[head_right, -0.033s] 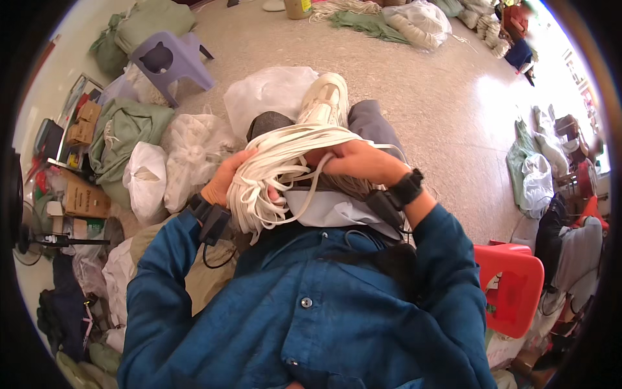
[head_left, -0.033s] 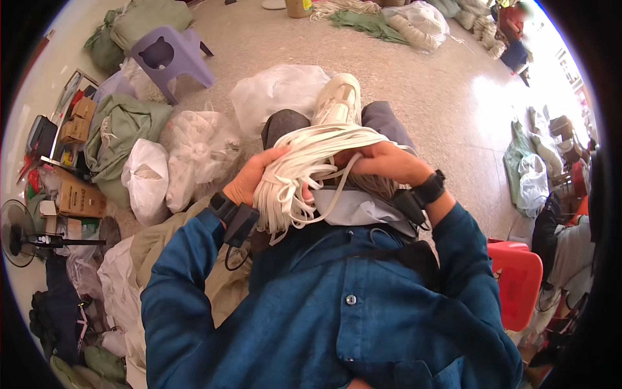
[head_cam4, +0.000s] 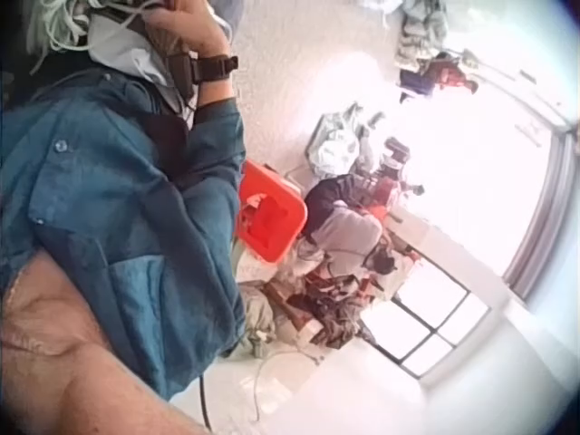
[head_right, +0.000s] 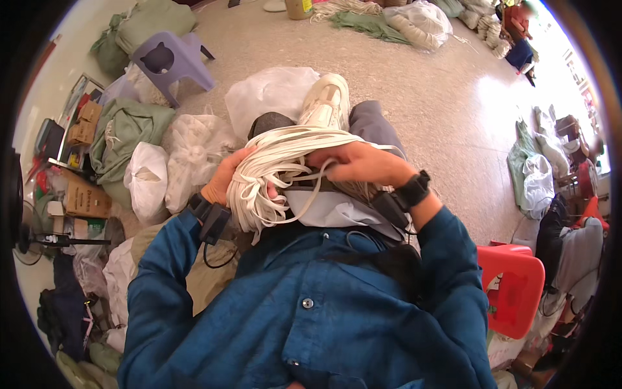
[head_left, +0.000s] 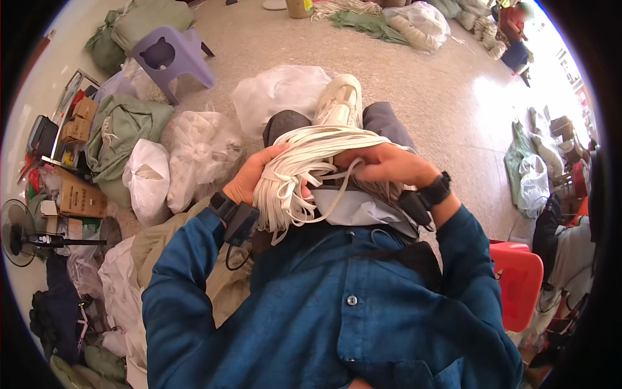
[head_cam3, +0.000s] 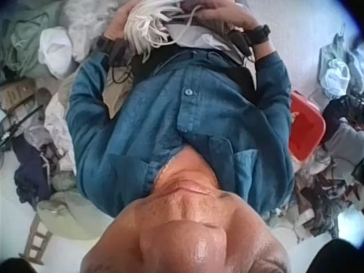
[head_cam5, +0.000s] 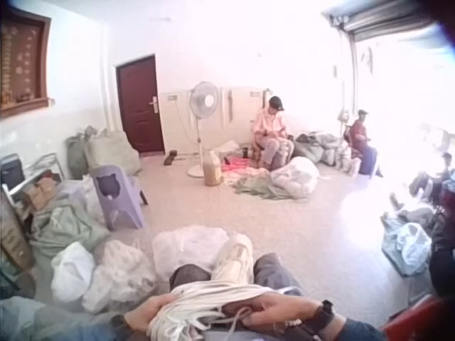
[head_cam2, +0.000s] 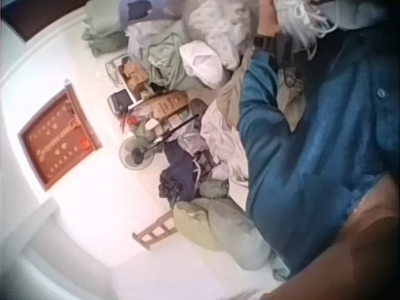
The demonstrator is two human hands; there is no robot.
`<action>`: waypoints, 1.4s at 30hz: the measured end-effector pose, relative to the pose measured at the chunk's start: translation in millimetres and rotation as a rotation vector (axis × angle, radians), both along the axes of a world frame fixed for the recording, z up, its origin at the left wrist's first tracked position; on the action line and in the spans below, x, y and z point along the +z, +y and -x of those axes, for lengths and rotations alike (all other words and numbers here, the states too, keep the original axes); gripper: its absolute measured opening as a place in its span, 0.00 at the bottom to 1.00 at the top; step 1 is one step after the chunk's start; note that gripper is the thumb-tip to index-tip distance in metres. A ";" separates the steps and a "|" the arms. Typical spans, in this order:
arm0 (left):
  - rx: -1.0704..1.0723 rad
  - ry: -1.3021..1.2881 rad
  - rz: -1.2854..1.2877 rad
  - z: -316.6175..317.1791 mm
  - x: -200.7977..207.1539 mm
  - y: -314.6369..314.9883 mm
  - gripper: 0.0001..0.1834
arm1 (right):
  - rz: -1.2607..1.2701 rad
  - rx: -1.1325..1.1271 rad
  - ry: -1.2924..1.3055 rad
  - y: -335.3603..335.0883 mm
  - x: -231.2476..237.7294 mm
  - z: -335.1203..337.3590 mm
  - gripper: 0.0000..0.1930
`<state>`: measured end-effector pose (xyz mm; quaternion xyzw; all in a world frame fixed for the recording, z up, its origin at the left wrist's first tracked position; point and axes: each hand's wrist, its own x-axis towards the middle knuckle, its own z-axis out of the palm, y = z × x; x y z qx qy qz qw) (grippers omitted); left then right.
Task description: Untangling a large bundle of long white laces and threading them through a white shoe upper component.
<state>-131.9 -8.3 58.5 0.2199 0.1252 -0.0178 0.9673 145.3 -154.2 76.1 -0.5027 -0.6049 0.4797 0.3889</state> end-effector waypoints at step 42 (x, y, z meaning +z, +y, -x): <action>-0.233 0.560 -1.007 116.0 132.5 27.3 0.29 | -0.069 -0.945 -0.052 -49.7 -46.3 -94.9 0.27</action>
